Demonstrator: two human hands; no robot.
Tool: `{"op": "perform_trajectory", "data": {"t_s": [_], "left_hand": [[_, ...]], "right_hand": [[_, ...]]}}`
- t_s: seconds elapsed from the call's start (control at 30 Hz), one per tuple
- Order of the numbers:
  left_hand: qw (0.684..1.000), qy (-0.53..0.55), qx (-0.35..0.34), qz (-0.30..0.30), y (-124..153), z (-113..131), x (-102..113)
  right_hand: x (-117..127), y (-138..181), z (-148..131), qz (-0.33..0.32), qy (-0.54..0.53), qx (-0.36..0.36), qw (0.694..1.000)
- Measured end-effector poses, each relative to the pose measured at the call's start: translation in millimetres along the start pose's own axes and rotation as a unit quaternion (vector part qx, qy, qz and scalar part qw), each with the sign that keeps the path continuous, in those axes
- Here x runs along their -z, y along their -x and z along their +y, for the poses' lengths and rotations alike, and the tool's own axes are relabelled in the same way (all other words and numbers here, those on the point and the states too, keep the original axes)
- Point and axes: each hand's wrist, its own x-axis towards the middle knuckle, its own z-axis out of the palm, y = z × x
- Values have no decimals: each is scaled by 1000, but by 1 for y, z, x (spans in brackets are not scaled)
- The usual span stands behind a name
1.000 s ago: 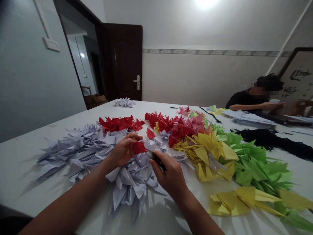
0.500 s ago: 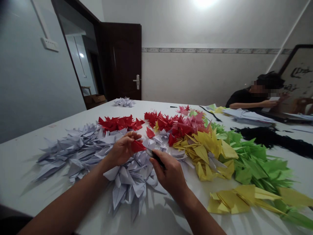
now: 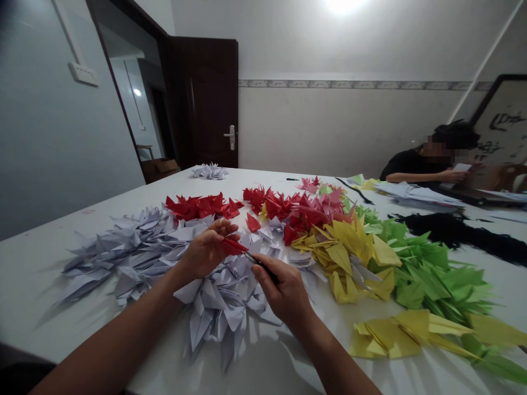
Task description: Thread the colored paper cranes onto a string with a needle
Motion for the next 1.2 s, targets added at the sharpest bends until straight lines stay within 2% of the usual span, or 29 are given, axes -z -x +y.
{"op": "perform_trajectory", "data": {"t_s": [0.17, 0.37, 0.5, 0.67, 0.83, 1.2], "left_hand": [[1000, 3, -1, 12, 0, 0, 0], [1000, 4, -3, -5, 0, 1, 1], [1000, -4, -5, -13, -1, 0, 1], [1000, -6, -7, 6, -1, -1, 3], [1000, -4, 0, 3, 0, 0, 1], [996, -57, -18, -68, 2, -3, -3]], "right_hand": [[-1, 0, 0, -6, -51, -61, 997], [-3, 0, 1, -4, -109, -128, 986], [-7, 0, 3, -16, -157, -152, 976], [-9, 0, 2, -21, -204, -169, 964], [-6, 0, 0, -21, -193, -161, 968], [-9, 2, 3, -18, -108, -143, 984]]}}
